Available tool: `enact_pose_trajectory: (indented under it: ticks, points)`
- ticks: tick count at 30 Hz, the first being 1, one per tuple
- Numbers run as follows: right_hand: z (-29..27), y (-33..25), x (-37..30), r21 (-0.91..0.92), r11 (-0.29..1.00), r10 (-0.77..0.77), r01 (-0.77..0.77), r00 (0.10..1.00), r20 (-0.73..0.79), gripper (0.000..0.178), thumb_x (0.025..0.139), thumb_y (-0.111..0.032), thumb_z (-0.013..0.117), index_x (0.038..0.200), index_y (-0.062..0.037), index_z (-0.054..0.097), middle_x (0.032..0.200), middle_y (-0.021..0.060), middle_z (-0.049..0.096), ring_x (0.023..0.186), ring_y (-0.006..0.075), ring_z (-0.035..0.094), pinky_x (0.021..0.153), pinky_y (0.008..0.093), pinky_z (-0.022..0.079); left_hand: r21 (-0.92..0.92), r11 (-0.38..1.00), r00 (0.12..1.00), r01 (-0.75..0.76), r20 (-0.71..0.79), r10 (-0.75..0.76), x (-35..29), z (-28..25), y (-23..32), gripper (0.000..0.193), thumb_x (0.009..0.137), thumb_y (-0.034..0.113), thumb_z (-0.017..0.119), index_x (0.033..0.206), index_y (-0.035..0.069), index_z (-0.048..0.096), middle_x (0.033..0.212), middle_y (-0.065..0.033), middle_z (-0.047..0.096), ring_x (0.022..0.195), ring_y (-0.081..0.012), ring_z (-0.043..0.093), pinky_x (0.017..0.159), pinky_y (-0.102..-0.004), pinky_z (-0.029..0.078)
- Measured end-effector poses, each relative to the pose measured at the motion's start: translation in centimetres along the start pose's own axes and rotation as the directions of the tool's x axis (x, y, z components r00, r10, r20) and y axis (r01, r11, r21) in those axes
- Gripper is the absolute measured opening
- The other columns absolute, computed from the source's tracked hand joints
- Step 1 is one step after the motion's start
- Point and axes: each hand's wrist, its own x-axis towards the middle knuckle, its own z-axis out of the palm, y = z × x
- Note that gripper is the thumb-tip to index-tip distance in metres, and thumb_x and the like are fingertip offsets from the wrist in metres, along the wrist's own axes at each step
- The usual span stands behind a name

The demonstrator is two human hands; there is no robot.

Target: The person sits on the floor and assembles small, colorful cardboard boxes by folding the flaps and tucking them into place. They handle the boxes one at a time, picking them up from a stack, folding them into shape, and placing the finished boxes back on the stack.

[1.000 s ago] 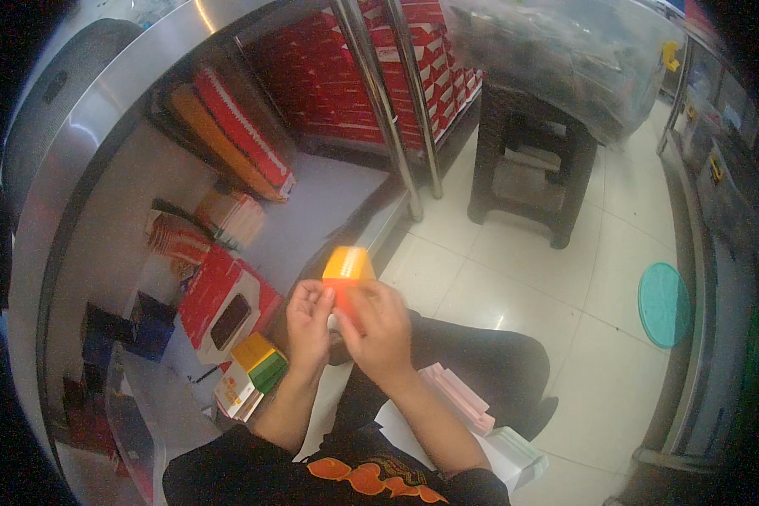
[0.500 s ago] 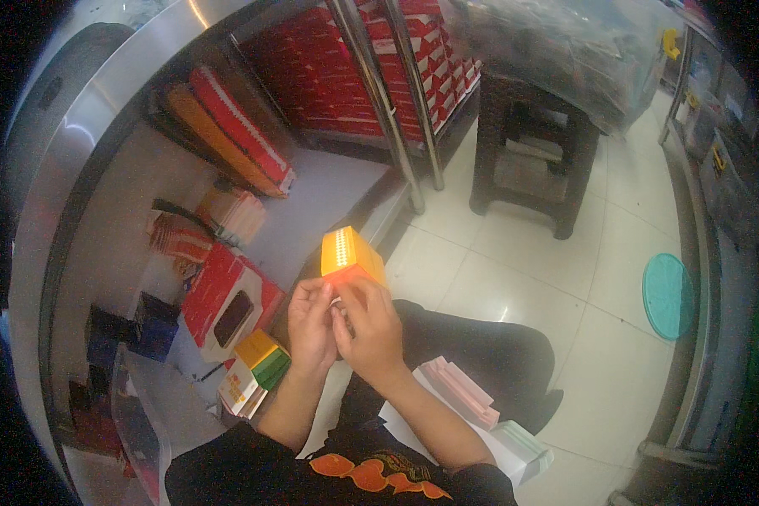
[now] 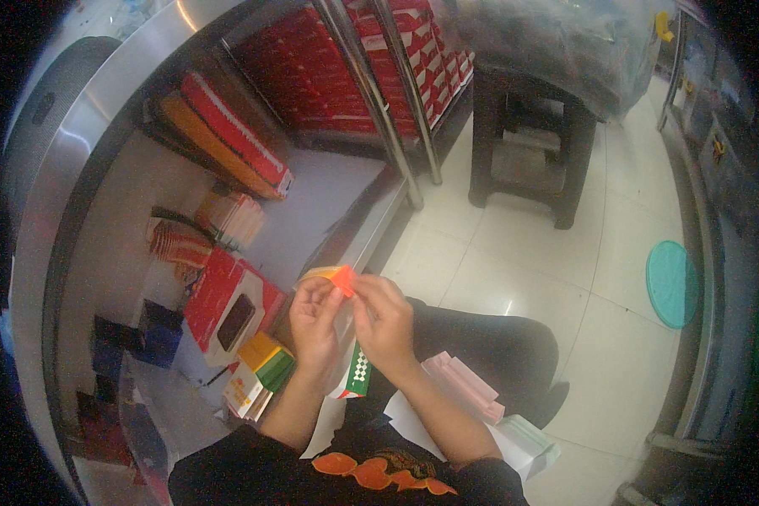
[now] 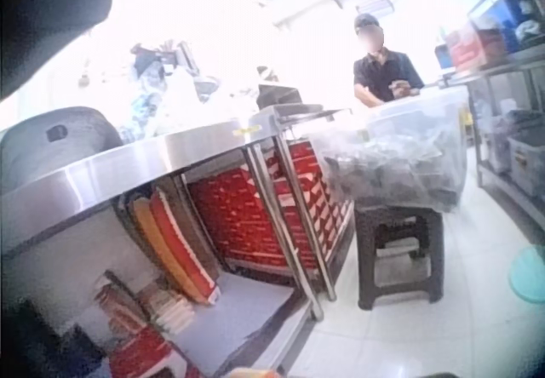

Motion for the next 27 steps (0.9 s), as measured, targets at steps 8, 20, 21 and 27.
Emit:
enact_pose_trajectory:
  ticks: [8, 20, 21, 27]
  points:
    - [-0.4, -0.3, 0.4, 0.192, 0.962, 0.205, -0.192, 0.977, -0.05, 0.013, 0.086, 0.0, 0.064, 0.098, 0.0024, 0.07, 0.099, 0.0144, 0.068, 0.089, 0.0231, 0.066, 0.076, 0.0311, 0.051, 0.207, 0.978, 1.0, 0.004, -0.031, 0.002, -0.4, 0.0, -0.3, 0.016, 0.091, 0.003, 0.067, 0.106, -0.001, 0.06, 0.103, -0.0096, 0.068, 0.095, -0.013, 0.064, 0.087, -0.0276, 0.049]
    - [-0.5, 0.6, 0.4, 0.078, 0.994, 0.077, -0.075, 0.997, -0.024, 0.013, 0.087, -0.002, 0.064, 0.098, 0.004, 0.068, 0.093, 0.0124, 0.065, 0.082, 0.0199, 0.063, 0.073, 0.0296, 0.051, 0.268, 0.958, 0.989, -0.102, -0.075, 0.126, -1.5, 0.9, -0.5, 0.016, 0.092, 0.011, 0.067, 0.104, 0.001, 0.063, 0.096, -0.0042, 0.067, 0.087, -0.0097, 0.061, 0.075, -0.0238, 0.048]
    - [-0.5, 0.6, 0.4, 0.099, 0.991, 0.091, -0.088, 0.995, -0.027, 0.013, 0.088, -0.002, 0.064, 0.098, 0.0044, 0.068, 0.093, 0.0123, 0.065, 0.083, 0.0189, 0.063, 0.073, 0.0288, 0.05, 0.21, 0.972, 0.993, -0.101, -0.046, 0.113, -1.5, 0.9, -0.5, 0.016, 0.093, 0.009, 0.066, 0.106, 0.0, 0.063, 0.099, -0.006, 0.067, 0.09, -0.0107, 0.061, 0.079, -0.0248, 0.049]
    - [-0.3, 0.6, 0.1, 0.108, 0.992, 0.08, -0.072, 0.994, -0.073, 0.011, 0.087, 0.001, 0.065, 0.097, 0.0058, 0.068, 0.097, 0.0127, 0.065, 0.084, 0.0158, 0.064, 0.068, 0.0256, 0.051, 0.189, 0.977, 0.995, -0.097, -0.011, 0.101, -1.6, 1.2, -0.6, 0.017, 0.095, 0.006, 0.063, 0.108, -0.005, 0.063, 0.106, -0.0099, 0.067, 0.097, -0.0139, 0.063, 0.089, -0.0274, 0.05]
